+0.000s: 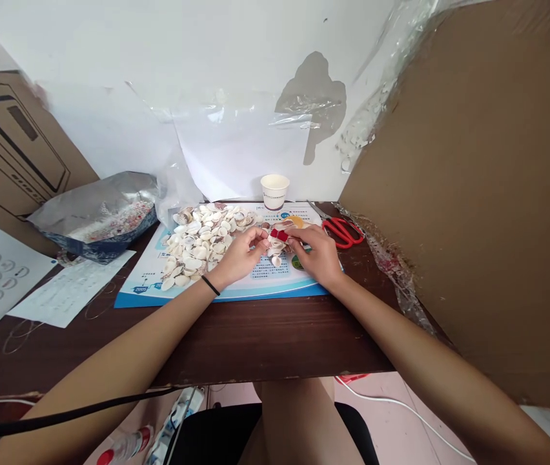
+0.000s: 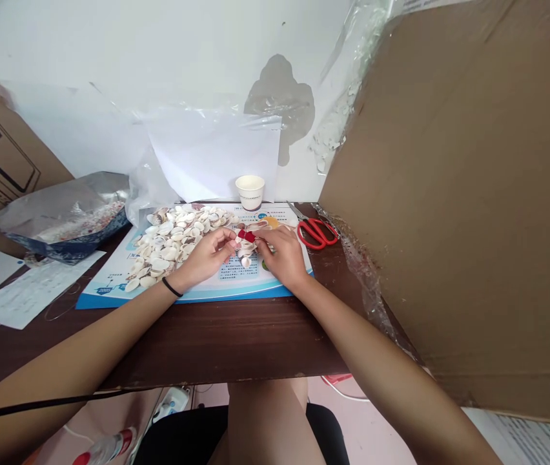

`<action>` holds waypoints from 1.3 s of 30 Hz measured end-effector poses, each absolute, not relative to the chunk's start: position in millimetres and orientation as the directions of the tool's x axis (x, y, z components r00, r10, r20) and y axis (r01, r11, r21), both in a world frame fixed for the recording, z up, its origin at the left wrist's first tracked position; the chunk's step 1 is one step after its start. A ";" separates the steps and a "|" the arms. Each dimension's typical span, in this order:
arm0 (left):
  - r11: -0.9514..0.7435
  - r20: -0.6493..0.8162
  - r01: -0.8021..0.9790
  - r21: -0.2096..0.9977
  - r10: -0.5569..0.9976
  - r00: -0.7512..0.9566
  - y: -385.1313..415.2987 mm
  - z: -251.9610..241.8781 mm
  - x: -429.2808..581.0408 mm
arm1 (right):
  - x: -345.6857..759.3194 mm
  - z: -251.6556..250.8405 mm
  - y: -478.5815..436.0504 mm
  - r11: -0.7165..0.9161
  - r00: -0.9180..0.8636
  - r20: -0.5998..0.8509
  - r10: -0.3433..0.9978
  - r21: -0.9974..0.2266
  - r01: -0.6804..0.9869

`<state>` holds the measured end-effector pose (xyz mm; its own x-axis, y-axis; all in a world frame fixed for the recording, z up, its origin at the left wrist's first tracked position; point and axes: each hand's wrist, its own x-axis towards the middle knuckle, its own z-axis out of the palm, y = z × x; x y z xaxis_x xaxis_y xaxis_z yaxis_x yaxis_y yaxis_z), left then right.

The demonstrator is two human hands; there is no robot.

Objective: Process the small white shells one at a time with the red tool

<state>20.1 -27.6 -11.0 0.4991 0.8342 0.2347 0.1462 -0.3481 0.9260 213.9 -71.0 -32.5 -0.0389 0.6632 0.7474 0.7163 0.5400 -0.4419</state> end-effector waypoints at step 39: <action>-0.117 0.089 0.023 0.993 0.856 0.509 -23.6 -9.9 17.4 | 207.8 -26.4 -80.7 0.517 -0.024 0.724 0.690 -0.468 0.717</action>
<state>17.4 -23.6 -9.9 0.5094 0.8559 0.0893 0.0232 -0.1174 0.9928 207.8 -80.7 -26.4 -0.0244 0.6895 0.7239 0.7167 0.5169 -0.4682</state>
